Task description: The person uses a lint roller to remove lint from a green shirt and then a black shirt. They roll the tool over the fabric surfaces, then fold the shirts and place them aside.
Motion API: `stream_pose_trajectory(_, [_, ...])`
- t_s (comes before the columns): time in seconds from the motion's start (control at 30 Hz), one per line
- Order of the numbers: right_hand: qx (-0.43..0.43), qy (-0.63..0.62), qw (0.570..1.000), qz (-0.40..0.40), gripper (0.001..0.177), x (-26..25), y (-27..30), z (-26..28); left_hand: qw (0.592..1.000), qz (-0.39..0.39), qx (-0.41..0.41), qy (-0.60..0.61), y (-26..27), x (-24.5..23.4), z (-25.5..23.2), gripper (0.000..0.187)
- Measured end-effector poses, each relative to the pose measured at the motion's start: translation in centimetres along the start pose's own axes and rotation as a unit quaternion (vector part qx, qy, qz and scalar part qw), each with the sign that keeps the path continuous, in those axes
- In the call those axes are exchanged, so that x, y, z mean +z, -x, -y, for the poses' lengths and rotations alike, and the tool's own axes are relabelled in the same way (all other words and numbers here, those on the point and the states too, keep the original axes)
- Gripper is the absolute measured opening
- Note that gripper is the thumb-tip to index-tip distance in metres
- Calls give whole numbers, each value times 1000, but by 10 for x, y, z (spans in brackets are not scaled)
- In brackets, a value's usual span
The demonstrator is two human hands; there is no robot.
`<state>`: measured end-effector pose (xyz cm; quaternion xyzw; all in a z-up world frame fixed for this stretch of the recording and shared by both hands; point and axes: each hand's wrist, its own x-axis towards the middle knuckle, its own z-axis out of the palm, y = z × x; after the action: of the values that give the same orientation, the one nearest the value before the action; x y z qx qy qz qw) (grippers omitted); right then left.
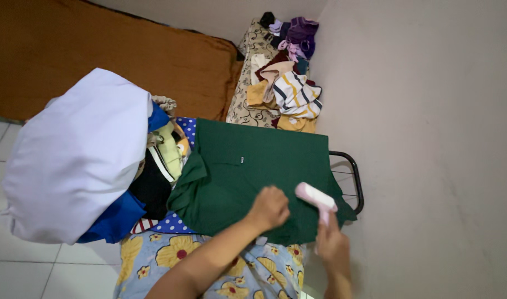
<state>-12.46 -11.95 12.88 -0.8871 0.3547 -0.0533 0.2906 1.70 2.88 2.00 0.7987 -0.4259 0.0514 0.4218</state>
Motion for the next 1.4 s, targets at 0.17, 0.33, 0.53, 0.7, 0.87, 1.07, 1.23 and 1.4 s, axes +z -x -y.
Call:
stream_pose_trajectory(0.17, [-84, 216, 973, -8, 51, 51, -50, 6, 964, 93, -173, -180, -17, -42, 16, 93])
stream_pose_trajectory(0.33, [-39, 233, 972, -1, 56, 68, -156, 33, 943, 175, -208, -190, -4, -52, 13, 97])
stream_pose_trajectory(0.53, [-56, 228, 972, -10, 54, 73, -241, 50, 938, 190, -205, -203, -1, -49, 20, 97])
stream_pose_trajectory(0.7, [11, 226, 973, 40, 57, 61, -212, 52, 941, 192, -206, -190, 1, -58, 18, 95])
stream_pose_trajectory(0.87, [-27, 240, 968, 68, 57, 29, -96, 23, 945, 182, -201, -180, 5, -64, 17, 92])
stream_pose_trajectory(1.07, [-7, 252, 956, 151, 54, -9, 2, -11, 949, 167, -195, -181, 6, -60, 20, 92])
stream_pose_trajectory(1.23, [-57, 268, 959, 77, 58, 12, -24, -11, 954, 146, -186, -184, 6, -54, 22, 92])
stream_pose_trajectory(1.4, [-37, 266, 960, 77, 57, 29, -121, 23, 960, 124, -179, -176, 13, -53, 24, 93])
